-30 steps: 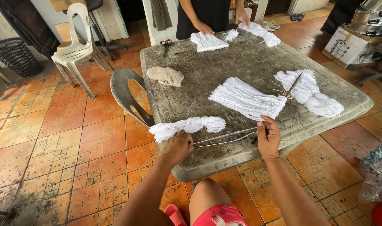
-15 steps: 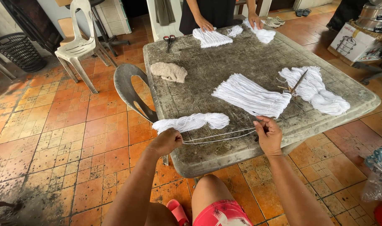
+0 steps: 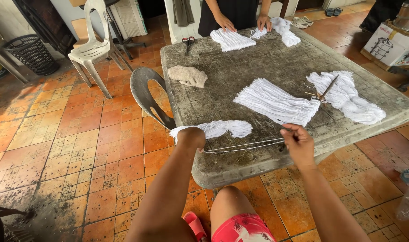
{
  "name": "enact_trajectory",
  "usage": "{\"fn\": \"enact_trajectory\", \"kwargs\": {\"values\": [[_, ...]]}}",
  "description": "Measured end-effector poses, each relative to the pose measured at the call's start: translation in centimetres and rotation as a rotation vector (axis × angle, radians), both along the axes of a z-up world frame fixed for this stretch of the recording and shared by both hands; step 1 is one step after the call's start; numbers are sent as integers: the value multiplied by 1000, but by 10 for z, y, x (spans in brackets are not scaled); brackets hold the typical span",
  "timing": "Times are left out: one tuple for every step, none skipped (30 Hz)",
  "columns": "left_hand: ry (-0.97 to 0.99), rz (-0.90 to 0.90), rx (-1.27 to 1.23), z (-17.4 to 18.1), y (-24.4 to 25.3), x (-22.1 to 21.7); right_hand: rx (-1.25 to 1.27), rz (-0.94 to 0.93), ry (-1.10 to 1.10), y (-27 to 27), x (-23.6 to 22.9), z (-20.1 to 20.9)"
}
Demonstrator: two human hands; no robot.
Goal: Tying multiple bundles of white thread onto a single long string to create a continuous chain.
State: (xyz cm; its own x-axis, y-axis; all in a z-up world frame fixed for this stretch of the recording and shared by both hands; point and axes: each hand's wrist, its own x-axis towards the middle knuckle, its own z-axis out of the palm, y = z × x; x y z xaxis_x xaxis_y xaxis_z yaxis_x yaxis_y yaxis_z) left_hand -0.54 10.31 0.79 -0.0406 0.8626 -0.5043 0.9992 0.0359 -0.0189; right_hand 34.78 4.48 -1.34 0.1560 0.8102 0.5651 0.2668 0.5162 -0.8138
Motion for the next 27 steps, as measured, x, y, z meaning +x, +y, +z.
{"fn": "enact_trajectory", "kwargs": {"values": [[34,10,-47,2,3,3,-215,153,235,-6,6,9],[69,19,-95,4,6,7,-430,307,469,-13,13,19],[68,19,-97,2,6,6,-431,306,469,-18,20,27],[65,10,-73,0,6,6,-472,462,494,-24,27,35],[63,0,-47,-2,7,5,-510,619,517,-30,34,44],[61,0,-47,-2,6,4,-510,618,516,-33,35,44],[56,16,-55,-2,6,3,-416,516,334,-36,35,45],[51,32,-64,-1,6,2,-320,412,155,-39,36,46],[50,32,-62,6,1,1,-319,412,154,-45,26,53],[41,44,-80,12,-4,0,-200,229,50,-52,17,60],[32,57,-100,18,-10,0,-81,47,-55,-59,7,68],[30,57,-99,19,-18,-5,-80,47,-56,-63,1,69],[-73,72,-55,20,-25,-10,-11,-17,-62,-66,-5,72],[-177,87,-12,21,-32,-15,58,-80,-69,-69,-12,74],[-178,89,-13,4,-37,-24,56,-78,-71,-77,-17,80],[-321,72,103,-12,-42,-33,66,-95,-96,-84,-22,85],[-461,54,223,-26,-45,-43,79,-112,-120,-89,-29,92],[-461,56,226,-21,-66,-45,81,-109,-120,-99,-39,101],[-651,140,378,-16,-87,-45,34,-71,-183,-110,-48,109],[-841,225,531,-11,-108,-45,-15,-33,-246,-121,-56,118],[-842,222,533,-13,-117,-35,-11,-35,-246,-117,-63,105],[-887,255,735,-15,-125,-25,49,72,-325,-113,-71,92],[-928,292,942,-16,-135,-16,111,184,-406,-108,-78,80],[-931,293,947,12,-160,4,116,186,-409,-107,-85,64],[-1194,312,739,40,-186,23,144,203,-521,-105,-93,47],[-1444,320,514,69,-212,42,172,219,-633,-104,-101,31],[-1445,327,519,59,-214,48,175,227,-634,-108,-107,34]]}}
